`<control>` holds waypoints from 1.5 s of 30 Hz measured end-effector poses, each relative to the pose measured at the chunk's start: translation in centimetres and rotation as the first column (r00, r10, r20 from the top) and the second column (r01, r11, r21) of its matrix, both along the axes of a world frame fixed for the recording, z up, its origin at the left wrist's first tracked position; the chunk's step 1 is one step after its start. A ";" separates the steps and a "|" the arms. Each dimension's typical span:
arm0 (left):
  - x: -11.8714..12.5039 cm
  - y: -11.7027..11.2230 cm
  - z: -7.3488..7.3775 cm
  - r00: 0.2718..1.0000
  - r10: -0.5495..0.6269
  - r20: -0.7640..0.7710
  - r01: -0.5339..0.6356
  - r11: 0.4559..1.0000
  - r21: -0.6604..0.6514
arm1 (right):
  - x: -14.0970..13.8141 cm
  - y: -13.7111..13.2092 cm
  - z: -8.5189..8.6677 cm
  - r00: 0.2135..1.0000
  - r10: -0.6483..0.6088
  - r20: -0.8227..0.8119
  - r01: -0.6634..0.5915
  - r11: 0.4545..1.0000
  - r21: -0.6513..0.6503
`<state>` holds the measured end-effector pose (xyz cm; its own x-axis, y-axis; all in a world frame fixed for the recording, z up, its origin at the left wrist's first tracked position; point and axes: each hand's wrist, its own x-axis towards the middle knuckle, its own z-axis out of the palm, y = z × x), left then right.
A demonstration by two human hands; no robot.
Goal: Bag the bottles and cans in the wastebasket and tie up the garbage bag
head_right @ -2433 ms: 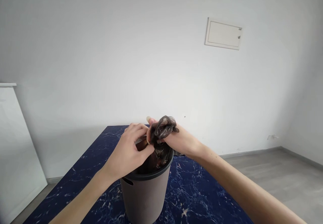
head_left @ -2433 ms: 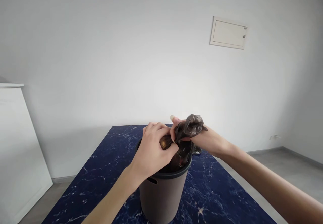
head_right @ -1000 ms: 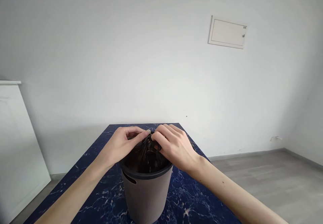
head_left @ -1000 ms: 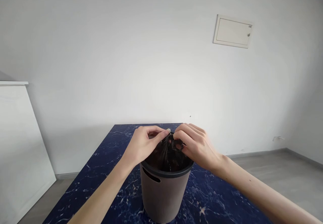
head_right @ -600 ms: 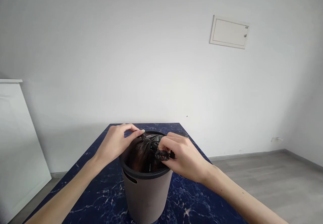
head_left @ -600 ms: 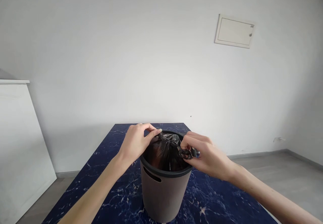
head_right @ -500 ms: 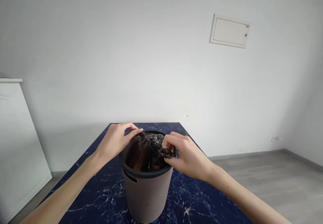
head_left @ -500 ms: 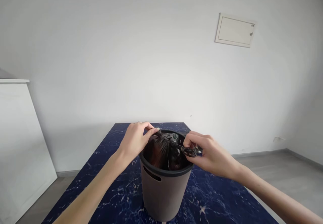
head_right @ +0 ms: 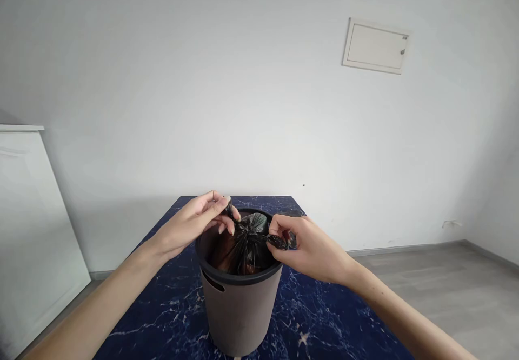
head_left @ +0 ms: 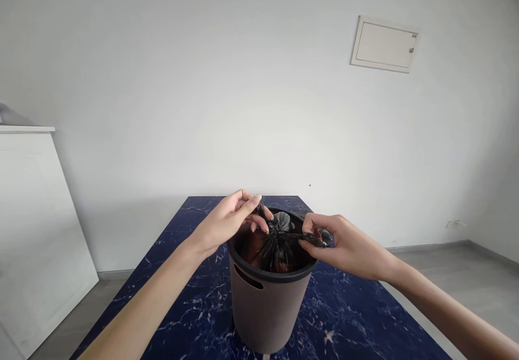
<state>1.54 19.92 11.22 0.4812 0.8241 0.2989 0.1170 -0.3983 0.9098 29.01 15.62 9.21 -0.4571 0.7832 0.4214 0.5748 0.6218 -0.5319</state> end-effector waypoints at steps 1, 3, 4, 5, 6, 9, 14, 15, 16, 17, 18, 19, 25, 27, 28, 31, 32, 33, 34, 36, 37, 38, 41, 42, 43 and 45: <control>0.1 0.0 -0.2 1.000 -0.004 0.011 0.005 1.000 -0.016 | 0.0 0.0 0.1 1.000 0.002 0.002 -0.002 1.000 0.011; 0.2 0.1 -0.5 1.000 0.025 -0.017 -0.025 1.000 -0.010 | 0.2 0.0 0.2 1.000 0.011 0.006 -0.011 1.000 0.024; 0.1 0.2 -0.6 0.998 0.046 -0.048 -0.046 0.999 0.006 | 0.4 0.0 0.3 1.000 0.016 0.005 -0.016 1.000 0.026; -0.1 0.3 -0.7 0.994 0.066 -0.082 -0.064 0.998 0.030 | 0.6 0.0 0.3 1.000 0.024 0.000 -0.024 0.999 0.023; -0.3 0.3 -0.7 0.990 0.080 -0.117 -0.074 0.996 0.057 | 0.8 0.0 0.4 0.999 0.037 -0.012 -0.037 0.999 0.010; -0.8 0.3 -0.7 0.973 0.105 -0.206 -0.077 0.987 0.139 | 1.4 0.1 0.4 0.992 0.095 -0.078 -0.101 0.992 -0.070; -0.9 0.1 -0.8 0.964 0.126 -0.233 -0.085 0.980 0.180 | 2.2 0.9 0.1 0.985 0.115 -0.129 -0.140 0.969 -0.202; -0.8 0.0 -0.9 0.967 0.120 -0.223 -0.081 0.981 0.175 | 2.3 1.1 0.1 0.987 0.109 -0.115 -0.132 0.968 -0.211; -0.7 -0.1 -0.9 0.971 0.114 -0.212 -0.078 0.982 0.171 | 2.3 1.2 0.2 0.991 0.100 -0.092 -0.117 0.972 -0.205; -0.6 -0.1 -1.0 0.973 0.108 -0.203 -0.074 0.983 0.168 | 2.3 1.2 0.3 0.994 0.087 -0.063 -0.097 0.978 -0.183; -0.5 -0.3 -1.0 0.975 0.103 -0.198 -0.070 0.984 0.167 | 2.1 1.1 0.5 0.997 0.068 -0.037 -0.073 0.987 -0.145; -0.5 -0.4 -0.9 0.975 0.099 -0.199 -0.066 0.983 0.170 | 1.8 0.9 0.8 0.999 0.044 -0.019 -0.045 0.995 -0.090; -0.8 -1.2 -0.9 0.949 0.225 -0.221 -0.152 0.940 0.304 | -1.4 0.1 1.9 0.964 -0.088 0.253 0.019 0.965 0.262; -1.2 -1.1 -1.3 0.948 0.247 -0.200 -0.175 0.932 0.319 | -2.3 0.6 2.1 0.915 -0.108 0.389 -0.008 0.959 0.284; -1.4 -1.0 -1.6 0.949 0.253 -0.186 -0.185 0.930 0.319 | -2.7 1.1 2.2 0.893 -0.104 0.439 -0.023 0.961 0.275; -2.1 -0.7 -2.7 0.953 0.267 -0.146 -0.210 0.924 0.320 | -3.4 2.3 2.2 0.852 -0.053 0.521 -0.075 0.972 0.221; -2.4 -0.6 -3.1 0.954 0.271 -0.128 -0.219 0.922 0.320 | -3.6 2.6 2.1 0.850 -0.040 0.526 -0.087 0.973 0.214; -2.7 -0.5 -3.5 0.956 0.275 -0.105 -0.229 0.920 0.318 | -3.8 2.8 2.0 0.853 -0.035 0.520 -0.093 0.972 0.217; -3.0 -0.5 -3.9 0.956 0.281 -0.080 -0.244 0.918 0.312 | -4.1 3.0 1.9 0.860 -0.036 0.510 -0.095 0.969 0.228; -3.6 -0.5 -4.8 0.952 0.304 -0.030 -0.283 0.915 0.287 | -4.5 3.0 1.7 0.874 -0.050 0.483 -0.092 0.960 0.265; -3.8 -0.5 -5.3 0.950 0.312 -0.007 -0.300 0.917 0.263 | -4.7 2.9 1.7 0.882 -0.061 0.468 -0.087 0.953 0.289; -4.0 -0.6 -5.9 0.948 0.317 0.013 -0.311 0.922 0.230 | -4.9 2.8 1.7 0.889 -0.075 0.451 -0.081 0.945 0.317; -4.1 -1.1 -7.6 0.954 0.295 0.050 -0.299 0.946 0.123 | -5.4 2.7 1.9 0.924 -0.124 0.362 -0.045 0.904 0.425; -3.9 -1.4 -8.1 0.957 0.284 0.056 -0.288 0.953 0.092 | -5.5 2.7 2.0 0.938 -0.145 0.316 -0.020 0.884 0.467; -3.7 -1.7 -8.4 0.959 0.275 0.062 -0.279 0.958 0.072 | -5.6 2.8 2.2 0.948 -0.170 0.268 0.010 0.862 0.508; -3.3 -2.2 -8.9 0.959 0.267 0.091 -0.273 0.960 0.066 | -5.6 2.9 2.4 0.956 -0.225 0.187 0.078 0.813 0.578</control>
